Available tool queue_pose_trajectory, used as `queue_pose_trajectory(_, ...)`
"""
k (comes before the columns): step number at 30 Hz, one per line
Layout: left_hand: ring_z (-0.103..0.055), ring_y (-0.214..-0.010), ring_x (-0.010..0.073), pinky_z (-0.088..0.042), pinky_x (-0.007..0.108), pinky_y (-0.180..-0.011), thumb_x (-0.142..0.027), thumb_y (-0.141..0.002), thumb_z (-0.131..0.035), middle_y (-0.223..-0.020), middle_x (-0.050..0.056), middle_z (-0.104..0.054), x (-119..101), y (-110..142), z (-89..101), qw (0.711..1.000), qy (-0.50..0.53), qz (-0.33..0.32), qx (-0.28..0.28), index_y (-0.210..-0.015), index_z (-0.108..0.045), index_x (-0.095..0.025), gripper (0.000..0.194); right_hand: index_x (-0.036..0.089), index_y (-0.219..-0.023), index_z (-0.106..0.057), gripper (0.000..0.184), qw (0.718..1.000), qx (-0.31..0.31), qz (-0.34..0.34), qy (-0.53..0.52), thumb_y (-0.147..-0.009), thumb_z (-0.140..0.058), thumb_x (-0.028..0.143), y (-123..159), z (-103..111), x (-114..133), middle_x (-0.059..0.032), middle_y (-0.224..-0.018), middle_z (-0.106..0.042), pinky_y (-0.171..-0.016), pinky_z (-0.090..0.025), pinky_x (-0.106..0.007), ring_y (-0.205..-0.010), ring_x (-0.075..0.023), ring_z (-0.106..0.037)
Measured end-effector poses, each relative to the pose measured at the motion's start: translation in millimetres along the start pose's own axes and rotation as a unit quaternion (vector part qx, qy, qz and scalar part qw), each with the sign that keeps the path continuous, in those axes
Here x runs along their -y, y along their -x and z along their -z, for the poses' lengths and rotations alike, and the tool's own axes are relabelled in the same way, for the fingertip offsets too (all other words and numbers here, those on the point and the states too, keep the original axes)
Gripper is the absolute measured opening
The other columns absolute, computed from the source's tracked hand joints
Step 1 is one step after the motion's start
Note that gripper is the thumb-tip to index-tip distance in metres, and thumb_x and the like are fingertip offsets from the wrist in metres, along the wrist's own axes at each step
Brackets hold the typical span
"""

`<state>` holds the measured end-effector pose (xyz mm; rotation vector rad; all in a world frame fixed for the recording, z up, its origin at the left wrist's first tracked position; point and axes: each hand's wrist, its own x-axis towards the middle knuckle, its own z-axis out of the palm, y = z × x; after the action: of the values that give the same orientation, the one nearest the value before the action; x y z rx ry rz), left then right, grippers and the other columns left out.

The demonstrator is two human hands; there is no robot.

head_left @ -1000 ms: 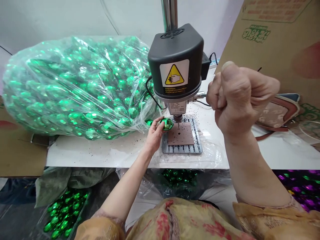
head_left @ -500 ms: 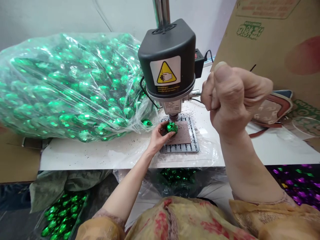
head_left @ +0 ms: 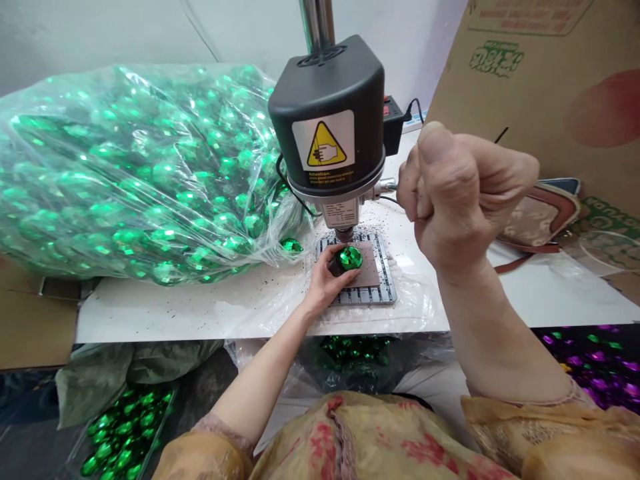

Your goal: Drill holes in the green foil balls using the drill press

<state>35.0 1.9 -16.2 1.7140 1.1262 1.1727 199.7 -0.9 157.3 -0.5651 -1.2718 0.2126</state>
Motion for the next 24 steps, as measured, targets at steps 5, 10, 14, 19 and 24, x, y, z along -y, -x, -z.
queue_pose_trajectory(5,-0.066,-0.114,0.0264,-0.053,0.044,-0.103,-0.042,-0.074,-0.085,-0.122,0.010,-0.069,0.6,1.0,0.9,1.000,0.013,0.017,0.008,-0.123,-0.060,-0.021,0.058,0.019,-0.046,-0.026,0.059,0.999,-0.027,0.006,-0.043,-0.089,-0.062,0.036,7.9,-0.8,1.9,0.0036,-0.042,-0.021,-0.044,-0.015,-0.035,-0.038,-0.0068,-0.025)
queue_pose_trajectory(10,-0.064,-0.118,0.0276,-0.049,0.047,-0.108,-0.040,-0.075,-0.084,-0.125,0.011,-0.067,6.4,0.6,0.2,0.999,0.023,0.017,0.021,-0.126,-0.059,-0.021,0.060,0.017,-0.045,-0.023,0.060,0.997,-0.032,0.033,-0.055,-0.089,-0.061,0.034,15.9,1.2,-1.1,0.0041,-0.040,-0.026,-0.044,-0.016,-0.033,-0.039,-0.0057,-0.024)
queue_pose_trajectory(14,-0.062,-0.121,0.0282,-0.047,0.047,-0.110,-0.039,-0.075,-0.085,-0.128,0.011,-0.066,11.3,0.2,0.6,0.999,0.026,0.012,0.023,-0.127,-0.059,-0.021,0.061,0.017,-0.045,-0.023,0.056,0.995,-0.001,0.067,-0.074,-0.089,-0.058,0.025,20.7,6.0,-7.0,0.0044,-0.040,-0.030,-0.044,-0.018,-0.031,-0.039,-0.0051,-0.027)
queue_pose_trajectory(19,-0.063,-0.120,0.0269,-0.047,0.045,-0.110,-0.040,-0.076,-0.084,-0.129,0.011,-0.066,8.6,0.7,0.6,0.999,0.035,0.012,0.024,-0.127,-0.058,-0.021,0.061,0.017,-0.049,-0.026,0.049,0.993,0.006,0.101,-0.063,-0.090,-0.053,0.018,27.4,8.3,-10.6,0.0044,-0.044,-0.031,-0.046,-0.020,-0.029,-0.041,-0.0049,-0.031)
queue_pose_trajectory(24,-0.064,-0.119,0.0261,-0.048,0.044,-0.108,-0.042,-0.075,-0.084,-0.128,0.011,-0.066,4.6,0.5,0.1,0.999,0.035,0.011,0.023,-0.125,-0.058,-0.020,0.060,0.018,-0.051,-0.025,0.045,0.982,0.019,0.171,-0.075,-0.084,-0.054,0.009,29.9,8.5,-16.4,0.0060,-0.043,-0.027,-0.041,-0.022,-0.027,-0.037,-0.0048,-0.030)
